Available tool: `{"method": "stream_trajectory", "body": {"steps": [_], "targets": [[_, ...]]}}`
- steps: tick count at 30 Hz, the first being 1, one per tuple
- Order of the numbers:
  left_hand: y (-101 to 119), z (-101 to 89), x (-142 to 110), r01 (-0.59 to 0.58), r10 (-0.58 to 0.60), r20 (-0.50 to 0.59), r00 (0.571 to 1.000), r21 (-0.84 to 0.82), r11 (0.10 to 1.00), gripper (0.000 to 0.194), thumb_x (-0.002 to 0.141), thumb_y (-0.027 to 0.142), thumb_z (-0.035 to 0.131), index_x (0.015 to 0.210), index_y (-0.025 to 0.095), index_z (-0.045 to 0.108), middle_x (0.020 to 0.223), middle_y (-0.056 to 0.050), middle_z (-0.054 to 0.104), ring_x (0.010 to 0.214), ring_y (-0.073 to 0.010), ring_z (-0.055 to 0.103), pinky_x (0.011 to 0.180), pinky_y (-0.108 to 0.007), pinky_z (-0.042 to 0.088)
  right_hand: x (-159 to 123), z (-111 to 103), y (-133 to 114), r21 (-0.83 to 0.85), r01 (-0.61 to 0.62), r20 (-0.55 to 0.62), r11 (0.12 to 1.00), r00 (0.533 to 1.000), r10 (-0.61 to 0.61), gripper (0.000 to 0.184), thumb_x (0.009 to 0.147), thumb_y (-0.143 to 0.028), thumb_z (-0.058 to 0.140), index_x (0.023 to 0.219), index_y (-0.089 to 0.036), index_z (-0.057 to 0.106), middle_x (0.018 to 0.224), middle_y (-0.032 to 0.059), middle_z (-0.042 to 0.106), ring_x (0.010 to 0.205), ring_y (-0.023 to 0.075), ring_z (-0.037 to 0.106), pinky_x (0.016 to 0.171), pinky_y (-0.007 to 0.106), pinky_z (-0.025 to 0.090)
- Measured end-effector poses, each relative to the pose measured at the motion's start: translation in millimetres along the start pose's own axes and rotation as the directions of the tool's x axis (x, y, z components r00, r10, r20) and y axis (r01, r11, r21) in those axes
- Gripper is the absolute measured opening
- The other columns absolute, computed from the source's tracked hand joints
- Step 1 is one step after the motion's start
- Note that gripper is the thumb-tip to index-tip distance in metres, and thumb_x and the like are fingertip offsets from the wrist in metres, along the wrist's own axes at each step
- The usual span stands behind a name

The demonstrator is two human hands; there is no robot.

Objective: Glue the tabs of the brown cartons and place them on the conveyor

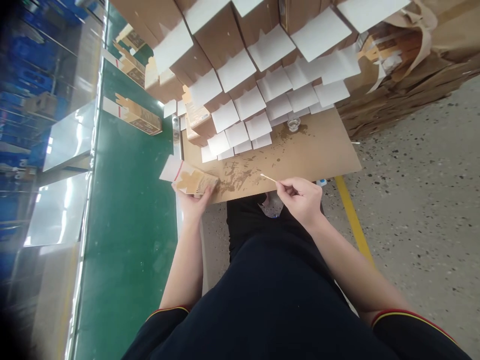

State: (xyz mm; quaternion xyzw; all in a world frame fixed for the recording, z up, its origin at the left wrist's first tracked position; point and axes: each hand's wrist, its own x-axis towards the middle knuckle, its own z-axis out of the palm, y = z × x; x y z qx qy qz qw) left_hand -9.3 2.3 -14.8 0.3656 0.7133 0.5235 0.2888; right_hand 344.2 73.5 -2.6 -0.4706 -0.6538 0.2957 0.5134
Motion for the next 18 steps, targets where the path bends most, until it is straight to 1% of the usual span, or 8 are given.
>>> {"method": "stream_trajectory", "body": {"steps": [2, 6, 8, 10, 13, 16, 17, 18], "targets": [[4, -23.8, 5, -0.062, 0.076, -0.168, 0.983, 0.086, 0.994, 0.114, 0.074, 0.043, 0.109, 0.158, 0.029, 0.034, 0.172, -0.028, 0.053, 0.166, -0.0429, 0.055, 0.139, -0.069, 0.045, -1, -4, 3, -0.005, -0.005, -0.016, 1.0, 1.0, 0.005, 0.02, 0.1, -0.03, 0.08, 0.081, -0.025, 0.079, 0.067, 0.0005, 0.076, 0.054, 0.0155, 0.068, 0.058, 0.031, 0.057], [6, -90.9, 17, -0.134, 0.19, -0.401, 0.896, 0.165, 0.977, 0.114, 0.074, 0.045, 0.104, 0.157, 0.032, 0.027, 0.179, -0.024, 0.041, 0.166, -0.0384, 0.056, 0.136, -0.064, 0.05, -3, -10, 11, -0.001, -0.04, -0.051, 0.999, 0.998, 0.04, 0.02, 0.102, -0.037, 0.082, 0.085, -0.027, 0.079, 0.068, 0.0001, 0.076, 0.052, 0.0176, 0.069, 0.056, 0.033, 0.058], [2, -119.4, 21, -0.1, 0.19, -0.496, 0.847, 0.203, 0.974, 0.108, 0.074, 0.045, 0.101, 0.152, 0.031, 0.029, 0.178, -0.025, 0.041, 0.165, -0.038, 0.057, 0.134, -0.064, 0.053, -2, -10, 13, -0.006, -0.061, -0.051, 0.998, 0.997, 0.06, 0.023, 0.103, -0.041, 0.082, 0.085, -0.028, 0.08, 0.069, 0.0005, 0.077, 0.052, 0.0182, 0.069, 0.056, 0.033, 0.059], [-5, -137.6, 23, -0.027, 0.149, -0.564, 0.812, 0.219, 0.975, 0.102, 0.073, 0.044, 0.1, 0.146, 0.032, 0.03, 0.176, -0.024, 0.043, 0.164, -0.0381, 0.057, 0.132, -0.066, 0.054, 2, -9, 14, -0.01, -0.077, -0.042, 0.997, 0.996, 0.076, 0.025, 0.102, -0.043, 0.082, 0.083, -0.028, 0.079, 0.068, 0.0011, 0.078, 0.053, 0.0184, 0.07, 0.055, 0.033, 0.059], [-20, -147.4, 24, 0.082, 0.049, -0.591, 0.805, 0.193, 0.978, 0.099, 0.074, 0.046, 0.102, 0.142, 0.033, 0.031, 0.171, -0.023, 0.046, 0.164, -0.0388, 0.056, 0.132, -0.067, 0.053, 11, -7, 13, -0.004, -0.078, -0.044, 0.997, 0.996, 0.078, 0.027, 0.1, -0.044, 0.083, 0.08, -0.026, 0.079, 0.065, 0.0026, 0.077, 0.051, 0.0182, 0.069, 0.054, 0.033, 0.059], [-32, -145.3, 12, 0.17, -0.017, -0.589, 0.808, 0.206, 0.964, 0.099, 0.08, 0.05, 0.1, 0.147, 0.032, 0.03, 0.168, -0.023, 0.045, 0.169, -0.0406, 0.048, 0.137, -0.069, 0.046, 19, -9, 13, -0.002, -0.048, -0.075, 0.999, 0.996, 0.048, 0.025, 0.097, -0.042, 0.084, 0.08, -0.024, 0.081, 0.063, 0.0034, 0.076, 0.049, 0.0184, 0.069, 0.053, 0.032, 0.058], [-35, -142.7, 5, 0.198, -0.018, -0.62, 0.784, 0.223, 0.955, 0.097, 0.082, 0.049, 0.099, 0.148, 0.033, 0.029, 0.168, -0.022, 0.044, 0.171, -0.0407, 0.046, 0.139, -0.07, 0.042, 21, -11, 14, -0.008, -0.046, -0.086, 0.999, 0.995, 0.045, 0.024, 0.096, -0.042, 0.085, 0.08, -0.025, 0.081, 0.062, 0.0034, 0.076, 0.048, 0.0191, 0.069, 0.053, 0.033, 0.059], [-35, -139.2, -4, 0.214, 0.004, -0.671, 0.742, 0.243, 0.946, 0.095, 0.084, 0.046, 0.097, 0.149, 0.034, 0.029, 0.166, -0.02, 0.044, 0.171, -0.0407, 0.044, 0.14, -0.071, 0.04, 22, -14, 16, -0.016, -0.054, -0.1, 0.998, 0.994, 0.053, 0.025, 0.096, -0.044, 0.086, 0.08, -0.025, 0.081, 0.062, 0.0037, 0.076, 0.048, 0.02, 0.069, 0.052, 0.034, 0.059]]}}
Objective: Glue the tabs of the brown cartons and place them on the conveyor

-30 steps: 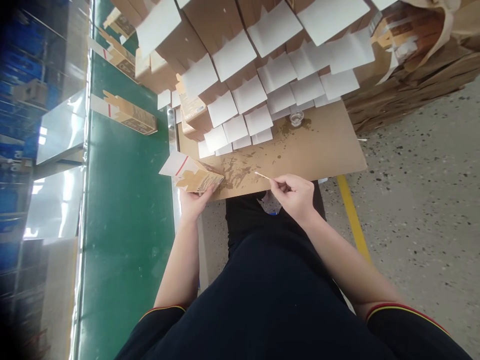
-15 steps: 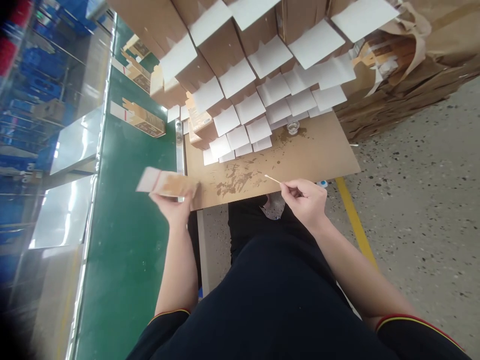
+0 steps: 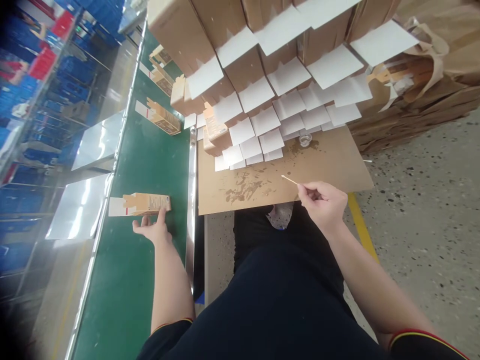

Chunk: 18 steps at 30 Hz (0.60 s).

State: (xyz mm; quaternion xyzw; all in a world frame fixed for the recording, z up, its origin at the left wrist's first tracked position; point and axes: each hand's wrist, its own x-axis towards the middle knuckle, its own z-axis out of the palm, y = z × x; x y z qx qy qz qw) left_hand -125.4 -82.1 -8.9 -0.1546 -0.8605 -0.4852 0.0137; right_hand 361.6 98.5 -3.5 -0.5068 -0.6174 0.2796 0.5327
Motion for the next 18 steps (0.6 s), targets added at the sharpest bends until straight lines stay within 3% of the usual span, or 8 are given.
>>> {"method": "stream_trajectory", "body": {"steps": [3, 5, 7, 10, 11, 13, 15, 18], "targets": [[8, -3.4, -27, -0.134, 0.13, -0.246, 0.961, 0.002, 0.991, 0.08, 0.084, 0.036, 0.091, 0.142, 0.035, 0.035, 0.157, -0.015, 0.048, 0.162, -0.0405, 0.051, 0.139, -0.072, 0.041, 2, -10, 6, -0.029, -0.056, -0.033, 0.998, 0.998, 0.055, 0.032, 0.094, -0.054, 0.089, 0.079, -0.027, 0.081, 0.061, 0.0052, 0.076, 0.045, 0.023, 0.069, 0.05, 0.039, 0.06], [30, 8.1, -36, -0.308, 0.278, -0.242, 0.929, -0.093, 0.947, 0.064, 0.086, 0.035, 0.086, 0.132, 0.034, 0.042, 0.149, -0.011, 0.053, 0.154, -0.0392, 0.058, 0.135, -0.07, 0.047, 2, -16, 10, -0.043, -0.078, -0.063, 0.996, 0.995, 0.076, 0.037, 0.092, -0.061, 0.09, 0.078, -0.028, 0.082, 0.061, 0.0058, 0.076, 0.044, 0.0242, 0.068, 0.048, 0.04, 0.059], [66, 37.1, -30, -0.378, 0.367, -0.09, 0.926, -0.261, 0.888, 0.049, 0.092, 0.039, 0.081, 0.128, 0.032, 0.048, 0.142, -0.009, 0.058, 0.146, -0.036, 0.064, 0.132, -0.064, 0.051, 3, -20, 13, -0.046, -0.08, -0.086, 0.996, 0.993, 0.076, 0.041, 0.091, -0.066, 0.09, 0.078, -0.028, 0.083, 0.061, 0.0061, 0.075, 0.043, 0.0247, 0.067, 0.047, 0.041, 0.058], [129, 109.4, -2, -0.12, 0.248, 0.283, 0.927, -0.403, 0.907, 0.036, 0.102, 0.049, 0.072, 0.128, 0.027, 0.059, 0.136, -0.011, 0.068, 0.136, -0.031, 0.071, 0.123, -0.053, 0.057, 6, -23, 14, -0.034, -0.075, -0.104, 0.997, 0.992, 0.071, 0.044, 0.091, -0.067, 0.091, 0.076, -0.027, 0.083, 0.06, 0.0073, 0.074, 0.043, 0.0245, 0.067, 0.047, 0.041, 0.058], [148, 136.7, 8, 0.023, 0.142, 0.414, 0.899, -0.368, 0.93, 0.038, 0.103, 0.055, 0.071, 0.124, 0.025, 0.063, 0.132, -0.012, 0.071, 0.132, -0.0308, 0.074, 0.117, -0.051, 0.06, 7, -22, 14, -0.031, -0.07, -0.108, 0.997, 0.992, 0.067, 0.044, 0.09, -0.067, 0.092, 0.076, -0.027, 0.083, 0.06, 0.0074, 0.074, 0.043, 0.0243, 0.067, 0.047, 0.04, 0.058], [178, 186.6, 21, 0.217, -0.05, 0.615, 0.787, -0.2, 0.955, 0.047, 0.099, 0.068, 0.074, 0.114, 0.024, 0.069, 0.12, -0.014, 0.077, 0.125, -0.0339, 0.078, 0.107, -0.05, 0.064, 8, -22, 12, -0.032, -0.063, -0.116, 0.997, 0.991, 0.059, 0.042, 0.09, -0.065, 0.092, 0.076, -0.027, 0.083, 0.06, 0.007, 0.074, 0.042, 0.0241, 0.067, 0.046, 0.04, 0.057], [195, 221.1, 23, 0.249, -0.155, 0.71, 0.687, -0.029, 0.968, 0.05, 0.088, 0.07, 0.086, 0.107, 0.025, 0.074, 0.114, -0.015, 0.081, 0.124, -0.0383, 0.079, 0.103, -0.052, 0.065, 9, -23, 10, -0.035, -0.067, -0.129, 0.997, 0.99, 0.062, 0.04, 0.089, -0.063, 0.093, 0.076, -0.027, 0.083, 0.061, 0.0065, 0.074, 0.042, 0.0239, 0.066, 0.046, 0.04, 0.058], [200, 233.4, 16, 0.2, -0.178, 0.749, 0.639, 0.062, 0.978, 0.045, 0.077, 0.057, 0.099, 0.102, 0.026, 0.078, 0.115, -0.017, 0.084, 0.13, -0.0424, 0.078, 0.107, -0.056, 0.064, 8, -26, 8, -0.027, -0.092, -0.153, 0.995, 0.984, 0.086, 0.033, 0.088, -0.056, 0.093, 0.077, -0.026, 0.084, 0.062, 0.006, 0.075, 0.043, 0.0227, 0.067, 0.047, 0.038, 0.059]]}}
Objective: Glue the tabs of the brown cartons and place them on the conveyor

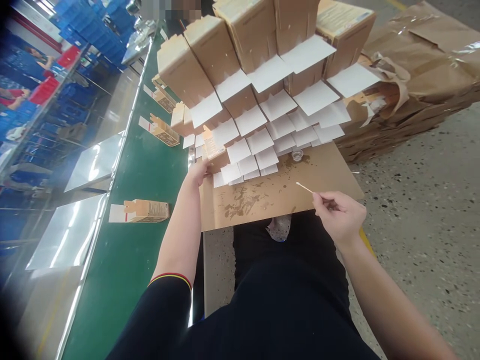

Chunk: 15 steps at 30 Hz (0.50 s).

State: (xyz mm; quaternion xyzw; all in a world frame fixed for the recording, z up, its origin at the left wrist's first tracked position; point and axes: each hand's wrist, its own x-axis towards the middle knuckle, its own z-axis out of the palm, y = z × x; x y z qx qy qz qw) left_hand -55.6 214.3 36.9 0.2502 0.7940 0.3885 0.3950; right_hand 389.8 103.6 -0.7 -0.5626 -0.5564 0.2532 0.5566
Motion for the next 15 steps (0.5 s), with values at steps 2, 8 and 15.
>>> {"method": "stream_trajectory", "body": {"steps": [2, 8, 15], "targets": [[-7, -9.2, -12, 0.0, 0.0, 0.005, 1.0, 0.003, 1.0, 0.042, 0.077, 0.052, 0.1, 0.1, 0.025, 0.078, 0.116, -0.018, 0.085, 0.131, -0.0437, 0.078, 0.111, -0.058, 0.062, 0, -3, 0, 0.016, -0.002, -0.007, 1.0, 1.0, 0.002, 0.024, 0.088, -0.046, 0.092, 0.079, -0.025, 0.086, 0.063, 0.0057, 0.075, 0.045, 0.0211, 0.068, 0.047, 0.036, 0.059], [-61, -79.0, -83, 0.026, -0.027, -0.037, 0.999, -0.02, 0.999, 0.042, 0.076, 0.046, 0.101, 0.104, 0.022, 0.081, 0.117, -0.017, 0.087, 0.125, -0.0443, 0.081, 0.111, -0.061, 0.064, 20, -2, 5, -0.016, 0.067, -0.018, 0.998, 0.998, -0.067, 0.015, 0.089, -0.036, 0.085, 0.08, -0.024, 0.085, 0.065, 0.0043, 0.076, 0.049, 0.0199, 0.069, 0.05, 0.034, 0.059], [-113, -89.3, -143, -0.221, 0.209, -0.081, 0.975, -0.511, 0.831, 0.076, 0.069, 0.047, 0.109, 0.137, 0.026, 0.082, 0.153, -0.013, 0.08, 0.154, -0.044, 0.069, 0.127, -0.059, 0.062, 96, 23, 2, -0.341, 0.214, 0.245, 0.916, 0.96, -0.133, 0.014, 0.092, -0.027, 0.079, 0.079, -0.022, 0.077, 0.074, 0.0051, 0.081, 0.069, 0.0217, 0.078, 0.076, 0.035, 0.066]]}}
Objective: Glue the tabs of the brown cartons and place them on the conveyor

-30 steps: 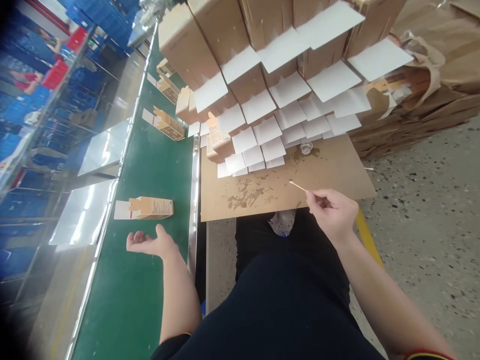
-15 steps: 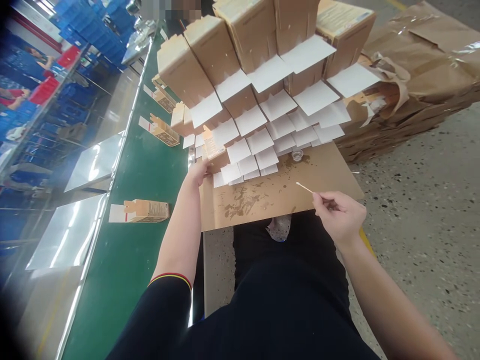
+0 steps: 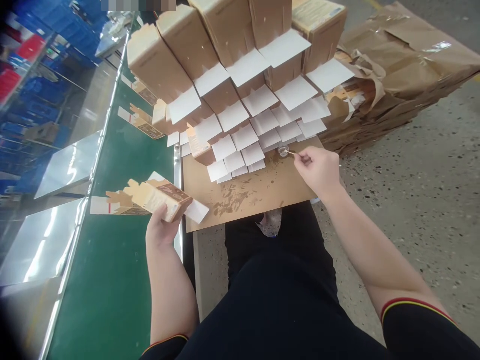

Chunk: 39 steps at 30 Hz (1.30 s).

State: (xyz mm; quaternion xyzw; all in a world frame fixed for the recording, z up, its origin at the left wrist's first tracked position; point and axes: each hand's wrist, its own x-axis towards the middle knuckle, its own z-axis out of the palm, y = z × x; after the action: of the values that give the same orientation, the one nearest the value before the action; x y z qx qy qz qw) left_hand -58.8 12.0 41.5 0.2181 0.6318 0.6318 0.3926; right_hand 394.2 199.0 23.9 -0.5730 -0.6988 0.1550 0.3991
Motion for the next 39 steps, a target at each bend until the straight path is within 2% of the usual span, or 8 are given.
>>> {"method": "stream_trajectory", "body": {"steps": [6, 12, 18, 21, 25, 29, 34, 39], "targets": [[-37, 42.7, 4, -0.075, 0.076, 0.03, 0.997, -0.04, 0.996, 0.092, 0.058, 0.05, 0.119, 0.138, 0.027, 0.08, 0.157, -0.016, 0.078, 0.16, -0.0445, 0.065, 0.135, -0.061, 0.054, 39, 17, -8, -0.18, -0.008, 0.211, 0.984, 0.976, 0.047, 0.018, 0.093, -0.013, 0.08, 0.076, -0.019, 0.074, 0.076, 0.0065, 0.082, 0.075, 0.0194, 0.076, 0.082, 0.031, 0.058], [-62, 46.4, 12, -0.109, 0.108, 0.037, 0.993, 0.032, 0.994, 0.098, 0.06, 0.056, 0.118, 0.142, 0.025, 0.076, 0.154, -0.019, 0.079, 0.149, -0.0416, 0.075, 0.131, -0.061, 0.057, 42, 15, -5, -0.188, -0.032, 0.217, 0.982, 0.973, 0.073, 0.019, 0.094, -0.011, 0.082, 0.076, -0.017, 0.076, 0.074, 0.0057, 0.08, 0.071, 0.0155, 0.073, 0.08, 0.031, 0.056], [-70, 50.9, 11, -0.138, 0.136, 0.029, 0.99, 0.077, 0.987, 0.099, 0.062, 0.065, 0.115, 0.143, 0.028, 0.072, 0.154, -0.018, 0.078, 0.148, -0.0401, 0.075, 0.13, -0.062, 0.059, -21, 9, -15, 0.168, 0.048, -0.084, 0.985, 0.996, -0.034, 0.012, 0.101, -0.022, 0.081, 0.09, -0.019, 0.084, 0.075, 0.0054, 0.081, 0.063, 0.0163, 0.075, 0.059, 0.029, 0.058], [-69, 56.0, 8, -0.163, 0.159, 0.049, 0.986, 0.1, 0.982, 0.096, 0.064, 0.067, 0.114, 0.141, 0.026, 0.071, 0.151, -0.019, 0.079, 0.149, -0.041, 0.074, 0.131, -0.062, 0.058, -71, 33, -47, 0.388, 0.102, 0.06, 0.916, 0.989, -0.135, 0.015, 0.107, -0.029, 0.079, 0.094, -0.024, 0.085, 0.073, 0.0007, 0.079, 0.059, 0.0159, 0.074, 0.054, 0.029, 0.06], [-67, 60.3, 6, -0.169, 0.164, 0.056, 0.985, 0.093, 0.981, 0.093, 0.068, 0.064, 0.113, 0.141, 0.028, 0.068, 0.152, -0.018, 0.078, 0.152, -0.0414, 0.072, 0.133, -0.062, 0.056, -110, 81, -85, 0.441, 0.133, 0.202, 0.888, 0.949, -0.242, 0.027, 0.109, -0.029, 0.075, 0.083, -0.025, 0.079, 0.072, 0.0007, 0.076, 0.06, 0.0156, 0.069, 0.06, 0.03, 0.059], [-66, 62.2, 5, -0.169, 0.164, 0.061, 0.985, 0.089, 0.982, 0.096, 0.068, 0.063, 0.114, 0.144, 0.03, 0.065, 0.154, -0.016, 0.077, 0.155, -0.0417, 0.07, 0.134, -0.062, 0.056, -118, 108, -94, 0.444, 0.156, 0.3, 0.882, 0.902, -0.311, 0.032, 0.11, -0.025, 0.07, 0.078, -0.024, 0.071, 0.07, 0.0, 0.072, 0.062, 0.0154, 0.064, 0.064, 0.029, 0.055], [-67, 63.3, 4, -0.172, 0.164, 0.082, 0.983, 0.1, 0.98, 0.094, 0.07, 0.064, 0.112, 0.143, 0.03, 0.065, 0.148, -0.014, 0.079, 0.155, -0.0404, 0.069, 0.134, -0.06, 0.056, -121, 116, -93, 0.44, 0.177, 0.39, 0.88, 0.845, -0.365, 0.031, 0.11, -0.023, 0.069, 0.079, -0.024, 0.068, 0.072, -0.0001, 0.07, 0.065, 0.0157, 0.062, 0.067, 0.029, 0.051], [-70, 64.6, 3, -0.169, 0.162, 0.08, 0.984, 0.087, 0.982, 0.095, 0.069, 0.062, 0.113, 0.143, 0.03, 0.062, 0.15, -0.015, 0.077, 0.15, -0.0392, 0.073, 0.131, -0.059, 0.057, -117, 120, -88, 0.399, 0.171, 0.373, 0.901, 0.867, -0.33, 0.032, 0.109, -0.024, 0.069, 0.078, -0.024, 0.067, 0.071, 0.0003, 0.069, 0.065, 0.0165, 0.063, 0.067, 0.03, 0.051]]}}
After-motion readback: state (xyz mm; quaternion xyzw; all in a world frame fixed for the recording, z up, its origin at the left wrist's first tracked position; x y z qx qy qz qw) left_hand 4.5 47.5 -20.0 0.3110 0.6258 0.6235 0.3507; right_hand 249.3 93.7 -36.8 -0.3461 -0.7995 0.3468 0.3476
